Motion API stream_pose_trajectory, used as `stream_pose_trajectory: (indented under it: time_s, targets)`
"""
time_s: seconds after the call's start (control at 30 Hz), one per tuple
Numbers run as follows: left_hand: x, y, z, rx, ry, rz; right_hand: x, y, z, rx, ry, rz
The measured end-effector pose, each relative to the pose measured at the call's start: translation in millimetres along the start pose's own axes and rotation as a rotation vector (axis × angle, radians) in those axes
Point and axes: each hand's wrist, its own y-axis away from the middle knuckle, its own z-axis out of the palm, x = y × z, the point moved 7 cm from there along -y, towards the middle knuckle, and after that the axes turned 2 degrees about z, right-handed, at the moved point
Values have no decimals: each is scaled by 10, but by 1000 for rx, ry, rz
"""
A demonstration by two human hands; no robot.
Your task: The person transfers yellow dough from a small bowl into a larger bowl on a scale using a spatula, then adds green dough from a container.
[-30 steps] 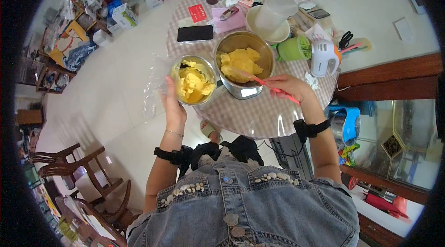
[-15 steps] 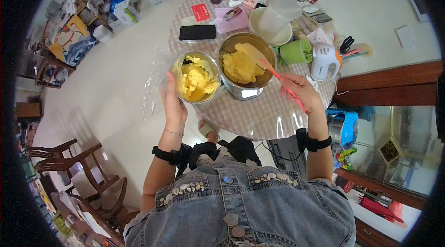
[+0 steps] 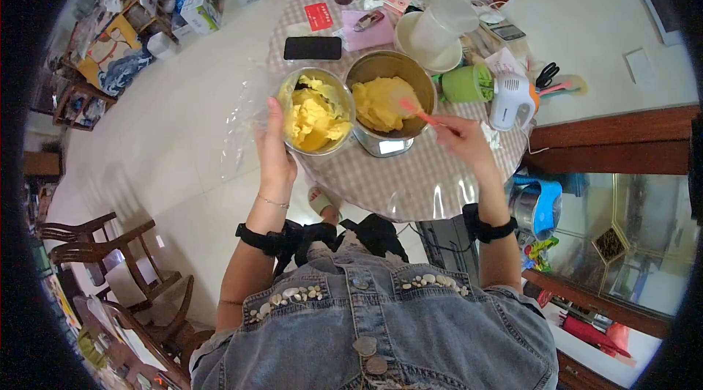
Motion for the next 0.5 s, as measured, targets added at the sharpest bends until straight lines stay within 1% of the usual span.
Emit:
stream_pose_trajectory:
  time_s: [0.03, 0.1, 0.17, 0.23, 0.3, 0.33, 0.4, 0.43, 0.5]
  targets:
    - [-32, -22, -42, 29, -15, -13, -46, -8, 69, 1, 1, 6]
    - [-66, -44, -91, 52, -30, -28, -204, -23, 160, 39, 487, 7]
    - [-59, -67, -37, -52, 4, -10, -262, -8, 76, 53, 497, 28]
    - [-99, -98, -97, -22, 0, -7, -336, 33, -20, 56, 504, 50]
    - [-92, -108, -125, 4, -2, 1, -446, 75, -143, 60, 729, 85]
    - [-85, -103, -120, 11, -11, 0, -523, 90, -164, 60, 732, 82]
    - [-94, -94, -126, 18, -16, 0, -659, 129, -217, 112, 892, 98]
    - [-102, -98, -138, 8, -7, -6, -696, 145, -214, 111, 894, 96]
    - [-101, -92, -150, 3, 3, -10, -784, 173, -227, 183, 962, 57]
